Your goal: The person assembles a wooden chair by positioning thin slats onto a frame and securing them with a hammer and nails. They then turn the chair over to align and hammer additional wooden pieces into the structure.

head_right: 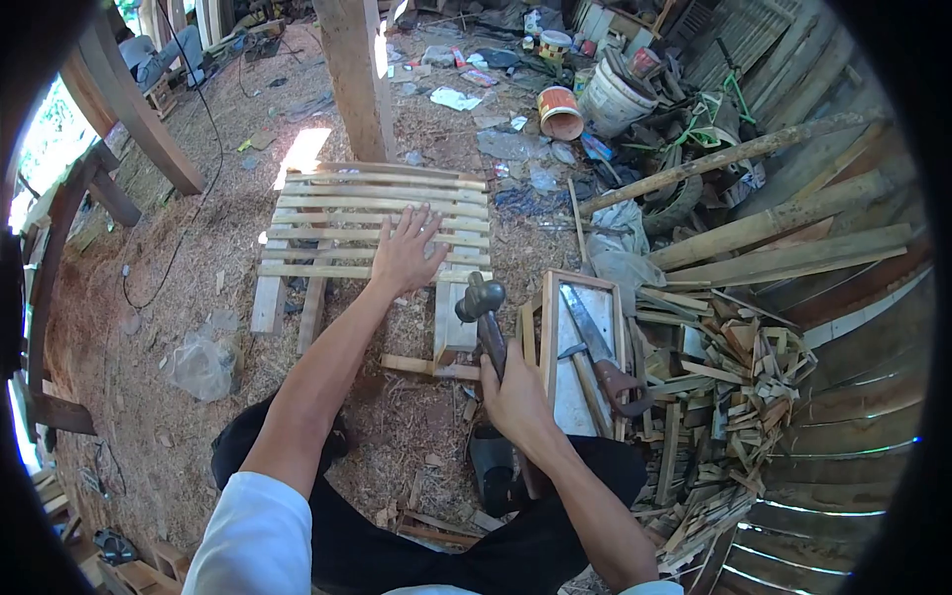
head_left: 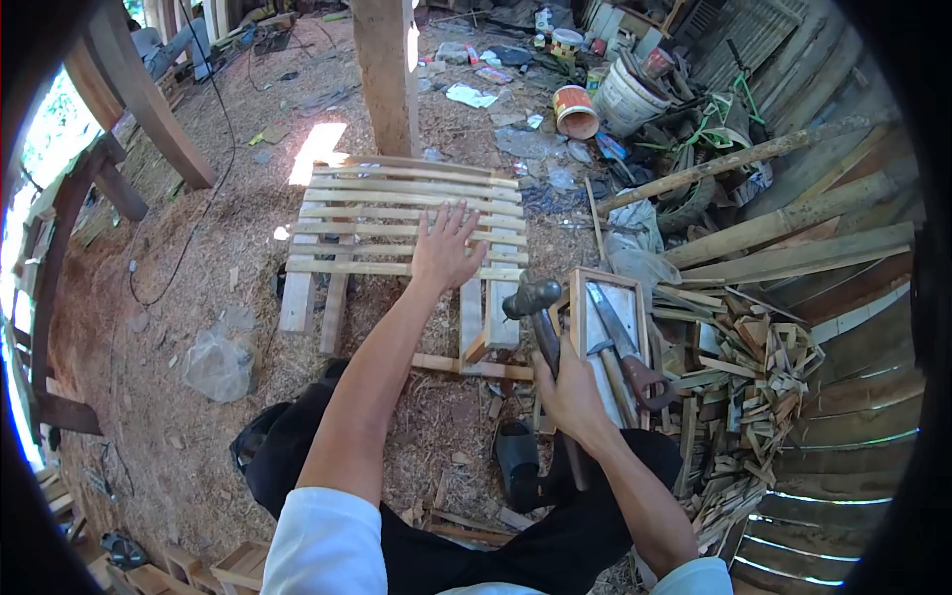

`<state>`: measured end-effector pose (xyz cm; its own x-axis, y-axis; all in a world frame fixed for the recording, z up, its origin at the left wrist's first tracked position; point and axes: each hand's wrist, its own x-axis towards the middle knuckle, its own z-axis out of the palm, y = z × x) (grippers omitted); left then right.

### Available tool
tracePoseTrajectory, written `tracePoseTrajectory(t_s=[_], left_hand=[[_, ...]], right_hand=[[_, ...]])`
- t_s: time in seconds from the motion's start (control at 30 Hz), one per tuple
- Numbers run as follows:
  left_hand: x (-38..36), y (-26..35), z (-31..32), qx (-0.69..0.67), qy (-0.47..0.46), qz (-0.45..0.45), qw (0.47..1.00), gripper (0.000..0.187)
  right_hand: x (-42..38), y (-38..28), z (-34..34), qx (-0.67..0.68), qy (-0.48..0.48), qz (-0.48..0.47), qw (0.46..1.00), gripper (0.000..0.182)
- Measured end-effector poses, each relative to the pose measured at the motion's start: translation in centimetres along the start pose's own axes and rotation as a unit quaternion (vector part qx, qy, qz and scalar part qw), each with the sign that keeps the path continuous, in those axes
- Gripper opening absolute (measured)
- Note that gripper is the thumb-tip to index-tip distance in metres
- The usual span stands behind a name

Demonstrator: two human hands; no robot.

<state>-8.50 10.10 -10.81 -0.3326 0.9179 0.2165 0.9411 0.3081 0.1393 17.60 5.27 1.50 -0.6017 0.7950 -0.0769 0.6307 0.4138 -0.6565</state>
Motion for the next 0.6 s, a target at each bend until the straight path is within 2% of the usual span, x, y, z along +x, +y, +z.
tracePoseTrajectory(t_s=[0.03, 0.13, 0.17, 0.3, 0.37, 0.43, 0.5, 0.6], left_hand=[[0.0, -0.2, -0.1, 0.003, -0.008, 0.001, 1.000, 0.063], [0.0, -0.3, 0.1, 0.000, -0.002, 0.001, 1.000, 0.063], [-0.1, -0.2, 0.3, -0.003, -0.002, -0.001, 1.000, 0.063], [-0.1, -0.4, 0.5, -0.001, 0.000, -0.002, 1.000, 0.064], [0.0, -0.4, 0.4, 0.003, -0.005, 0.001, 1.000, 0.064], [-0.1, -0.2, 0.3, 0.006, -0.011, 0.003, 1.000, 0.064], [0.5, 0.4, -0.3, 0.010, -0.009, 0.005, 1.000, 0.064], [-0.3, 0.2, 0.2, 0.004, -0.008, -0.003, 1.000, 0.064]], right_hand=[[0.2, -0.4, -1.1, -0.016, -0.023, 0.012, 1.000, 0.027], [0.3, -3.0, -4.3, 0.003, -0.010, 0.044, 0.999, 0.030], [0.3, -3.4, -5.0, 0.018, 0.029, 0.008, 0.999, 0.030], [-0.1, -6.0, -6.0, 0.064, 0.087, 0.007, 0.994, 0.027], [-0.5, -1.6, -1.5, 0.070, 0.051, -0.021, 0.996, 0.027], [-1.2, 0.1, -0.2, 0.052, 0.004, -0.025, 0.998, 0.027], [-0.9, 0.0, -0.3, 0.018, -0.056, -0.003, 0.998, 0.027], [-1.0, -5.0, -3.9, 0.004, -0.061, 0.077, 0.995, 0.030]])
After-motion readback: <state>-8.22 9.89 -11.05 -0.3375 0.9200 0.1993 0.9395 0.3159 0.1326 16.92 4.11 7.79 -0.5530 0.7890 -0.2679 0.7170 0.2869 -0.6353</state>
